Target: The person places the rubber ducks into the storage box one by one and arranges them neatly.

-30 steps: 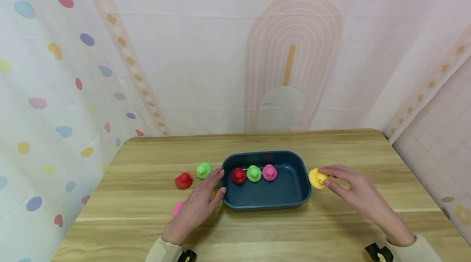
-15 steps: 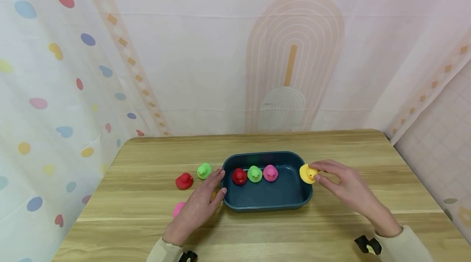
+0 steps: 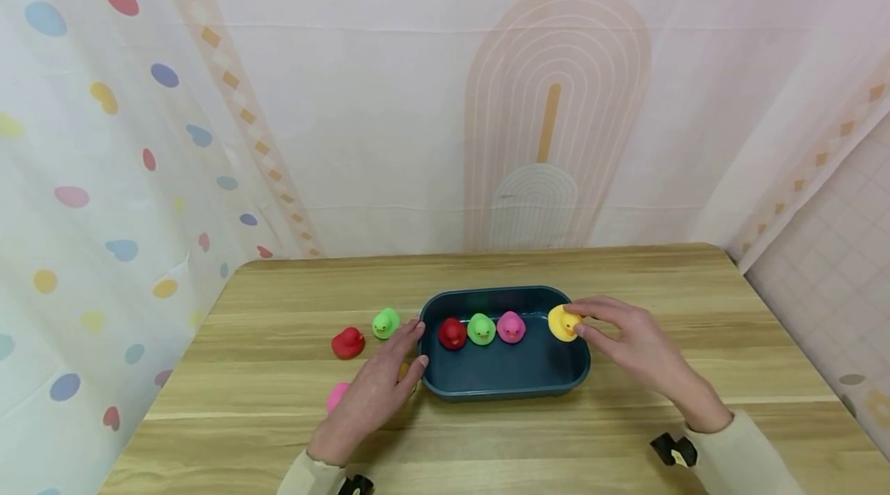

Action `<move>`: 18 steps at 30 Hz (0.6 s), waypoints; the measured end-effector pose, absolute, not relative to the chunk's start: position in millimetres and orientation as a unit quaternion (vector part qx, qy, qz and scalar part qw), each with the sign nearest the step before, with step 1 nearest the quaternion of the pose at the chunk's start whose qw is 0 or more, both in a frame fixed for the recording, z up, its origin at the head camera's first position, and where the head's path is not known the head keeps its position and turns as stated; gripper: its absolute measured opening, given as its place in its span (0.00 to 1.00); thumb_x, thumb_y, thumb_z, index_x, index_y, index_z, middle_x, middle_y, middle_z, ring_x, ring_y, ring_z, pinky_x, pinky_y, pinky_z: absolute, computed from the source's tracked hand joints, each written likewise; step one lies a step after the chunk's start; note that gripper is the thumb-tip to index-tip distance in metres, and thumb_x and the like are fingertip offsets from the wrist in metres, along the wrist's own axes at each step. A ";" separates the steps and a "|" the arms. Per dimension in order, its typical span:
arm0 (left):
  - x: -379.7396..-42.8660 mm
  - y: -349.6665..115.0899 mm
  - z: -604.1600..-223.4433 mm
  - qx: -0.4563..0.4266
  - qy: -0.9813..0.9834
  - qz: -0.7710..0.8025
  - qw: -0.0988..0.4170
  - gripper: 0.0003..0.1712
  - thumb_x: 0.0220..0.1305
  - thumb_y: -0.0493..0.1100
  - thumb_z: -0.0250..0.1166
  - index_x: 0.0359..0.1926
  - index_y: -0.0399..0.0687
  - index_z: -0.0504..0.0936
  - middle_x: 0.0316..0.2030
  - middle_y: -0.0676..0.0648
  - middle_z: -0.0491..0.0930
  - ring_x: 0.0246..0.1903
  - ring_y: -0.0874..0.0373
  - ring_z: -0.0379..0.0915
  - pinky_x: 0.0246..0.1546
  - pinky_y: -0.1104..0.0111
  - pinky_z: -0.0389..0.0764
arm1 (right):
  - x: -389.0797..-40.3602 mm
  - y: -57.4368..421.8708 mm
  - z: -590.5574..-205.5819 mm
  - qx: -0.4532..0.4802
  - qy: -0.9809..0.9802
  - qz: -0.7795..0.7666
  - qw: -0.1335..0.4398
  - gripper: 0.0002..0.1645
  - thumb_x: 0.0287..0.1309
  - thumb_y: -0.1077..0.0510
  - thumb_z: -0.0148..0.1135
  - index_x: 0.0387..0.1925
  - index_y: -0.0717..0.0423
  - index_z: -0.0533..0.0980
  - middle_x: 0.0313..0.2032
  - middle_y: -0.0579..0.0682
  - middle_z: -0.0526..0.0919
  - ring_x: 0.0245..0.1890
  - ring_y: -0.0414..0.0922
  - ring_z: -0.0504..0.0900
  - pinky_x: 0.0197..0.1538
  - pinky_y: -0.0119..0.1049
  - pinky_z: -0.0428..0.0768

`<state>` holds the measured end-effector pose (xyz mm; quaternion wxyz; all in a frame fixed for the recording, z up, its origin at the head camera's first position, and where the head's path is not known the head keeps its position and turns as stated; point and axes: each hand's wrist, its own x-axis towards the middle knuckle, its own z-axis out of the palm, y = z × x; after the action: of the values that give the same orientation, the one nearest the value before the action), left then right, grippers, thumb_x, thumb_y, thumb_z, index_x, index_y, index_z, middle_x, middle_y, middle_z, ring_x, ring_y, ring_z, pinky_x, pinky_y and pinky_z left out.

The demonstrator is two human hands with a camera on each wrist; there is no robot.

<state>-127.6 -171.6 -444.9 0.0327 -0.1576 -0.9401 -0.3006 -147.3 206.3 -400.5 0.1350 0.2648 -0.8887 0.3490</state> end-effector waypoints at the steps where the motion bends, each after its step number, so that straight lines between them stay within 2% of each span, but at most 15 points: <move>1: -127.6 -171.6 -444.9 -0.158 -0.940 -0.301 0.033 0.31 0.77 0.45 0.62 0.75 0.39 0.69 0.76 0.42 0.64 0.76 0.41 0.57 0.70 0.45 0.67 | -148.2 205.3 -400.7 0.265 -0.888 0.351 0.132 0.18 0.65 0.61 0.70 0.56 0.53 0.85 0.54 0.51 0.87 0.54 0.53 0.85 0.55 0.57 0.83; 18: -128.1 -171.8 -445.1 -0.163 -0.939 -0.301 0.034 0.31 0.77 0.45 0.62 0.75 0.39 0.69 0.76 0.42 0.64 0.76 0.41 0.57 0.70 0.44 0.66 | -164.1 193.7 -406.3 0.269 -0.889 0.361 0.080 0.17 0.68 0.61 0.67 0.57 0.57 0.84 0.55 0.55 0.86 0.56 0.57 0.83 0.57 0.58 0.82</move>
<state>-128.1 -171.8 -445.1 0.0335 -0.1630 -0.9390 -0.3009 -164.1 193.7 -406.3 0.0798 0.2687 -0.8894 0.3612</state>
